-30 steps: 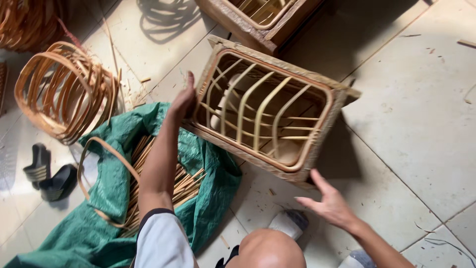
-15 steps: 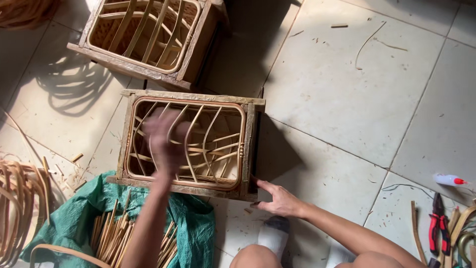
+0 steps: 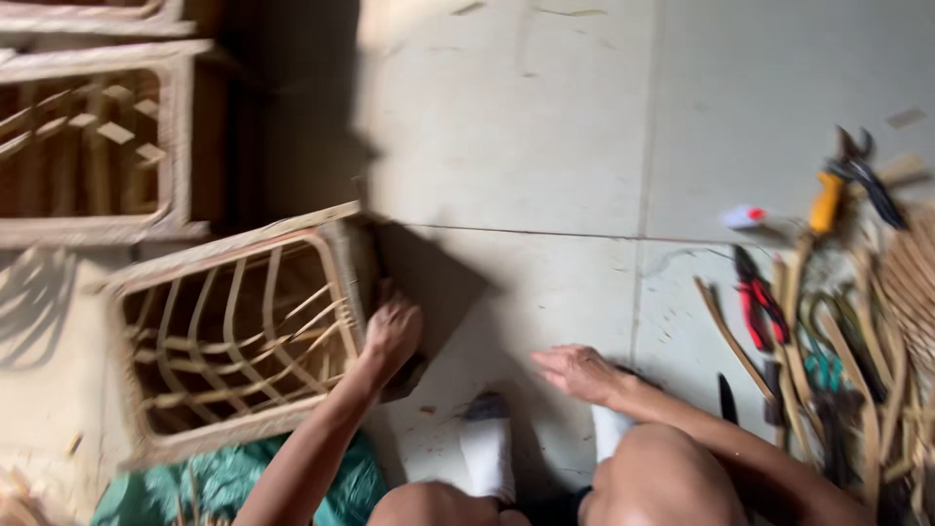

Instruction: The person assembles a rectangular bamboo basket by inserting curved bamboo strips into a wooden mold, applying glue to the frame, and securing the strips with a hammer and pliers. The person works on multiple baskets, moving them aside as they are completed.

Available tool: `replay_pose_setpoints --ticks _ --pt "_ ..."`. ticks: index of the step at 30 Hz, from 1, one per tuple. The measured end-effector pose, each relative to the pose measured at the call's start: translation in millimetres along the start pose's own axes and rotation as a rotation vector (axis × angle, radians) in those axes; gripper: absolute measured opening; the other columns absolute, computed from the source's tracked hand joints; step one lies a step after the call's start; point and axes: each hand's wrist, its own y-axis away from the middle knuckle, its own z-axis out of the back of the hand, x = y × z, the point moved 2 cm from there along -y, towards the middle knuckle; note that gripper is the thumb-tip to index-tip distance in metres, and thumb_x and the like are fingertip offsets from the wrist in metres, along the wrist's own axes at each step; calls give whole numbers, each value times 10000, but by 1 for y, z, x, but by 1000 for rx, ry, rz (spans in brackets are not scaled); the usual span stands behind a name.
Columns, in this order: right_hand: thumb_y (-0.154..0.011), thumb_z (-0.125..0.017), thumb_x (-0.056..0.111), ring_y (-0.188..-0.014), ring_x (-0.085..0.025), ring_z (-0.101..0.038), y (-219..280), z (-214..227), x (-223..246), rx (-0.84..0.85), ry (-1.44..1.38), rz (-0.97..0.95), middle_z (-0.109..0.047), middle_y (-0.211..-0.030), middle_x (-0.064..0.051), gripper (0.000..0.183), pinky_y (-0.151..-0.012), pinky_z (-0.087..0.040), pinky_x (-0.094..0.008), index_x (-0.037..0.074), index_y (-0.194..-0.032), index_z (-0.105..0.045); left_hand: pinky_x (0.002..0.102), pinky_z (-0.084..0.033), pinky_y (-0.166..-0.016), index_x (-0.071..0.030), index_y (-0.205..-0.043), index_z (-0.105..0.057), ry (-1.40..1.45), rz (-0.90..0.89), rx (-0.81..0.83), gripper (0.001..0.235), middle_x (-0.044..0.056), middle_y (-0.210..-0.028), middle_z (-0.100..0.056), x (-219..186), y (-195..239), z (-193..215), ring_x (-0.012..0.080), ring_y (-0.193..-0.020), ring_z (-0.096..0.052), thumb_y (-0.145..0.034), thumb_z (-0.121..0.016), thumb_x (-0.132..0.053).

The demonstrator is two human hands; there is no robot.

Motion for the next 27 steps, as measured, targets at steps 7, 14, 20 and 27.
replay_pose_setpoints --ticks 7,14,20,27 --pt "-931 -734 170 -852 -304 -727 87 -23 -3 -325 -97 44 -747 -952 -108 227 -761 -574 -414 60 -1130 -730 492 -413 -1081 -70 -888 -729 242 95 80 333 109 -943 -713 1 22 52 285 -1033 -641 -869 -653 -394" --pt "-896 -754 166 -828 -288 -684 99 -33 0 -443 -118 29 -738 -964 -109 266 -760 -549 -406 27 -1122 -737 474 -432 -1080 -162 -914 -666 171 69 355 225 45 -932 -687 -1 110 19 233 -1047 -622 -949 -538 -344" --pt "-888 -743 144 -886 -271 -701 93 -23 -6 -455 -143 85 -728 -986 -100 255 -803 -553 -405 36 -1118 -723 479 -425 -1070 -220 -958 -698 96 153 531 227 6 -982 -687 14 165 -42 151 -1128 -597 -910 -617 -427" --pt "-883 -739 109 -862 -273 -690 94 -31 -3 -418 -195 45 -715 -970 -83 232 -781 -548 -399 39 -1104 -730 454 -434 -1001 -230 -844 -735 227 186 380 176 -1 -814 -695 68 179 -64 158 -981 -662 -851 -681 -397"
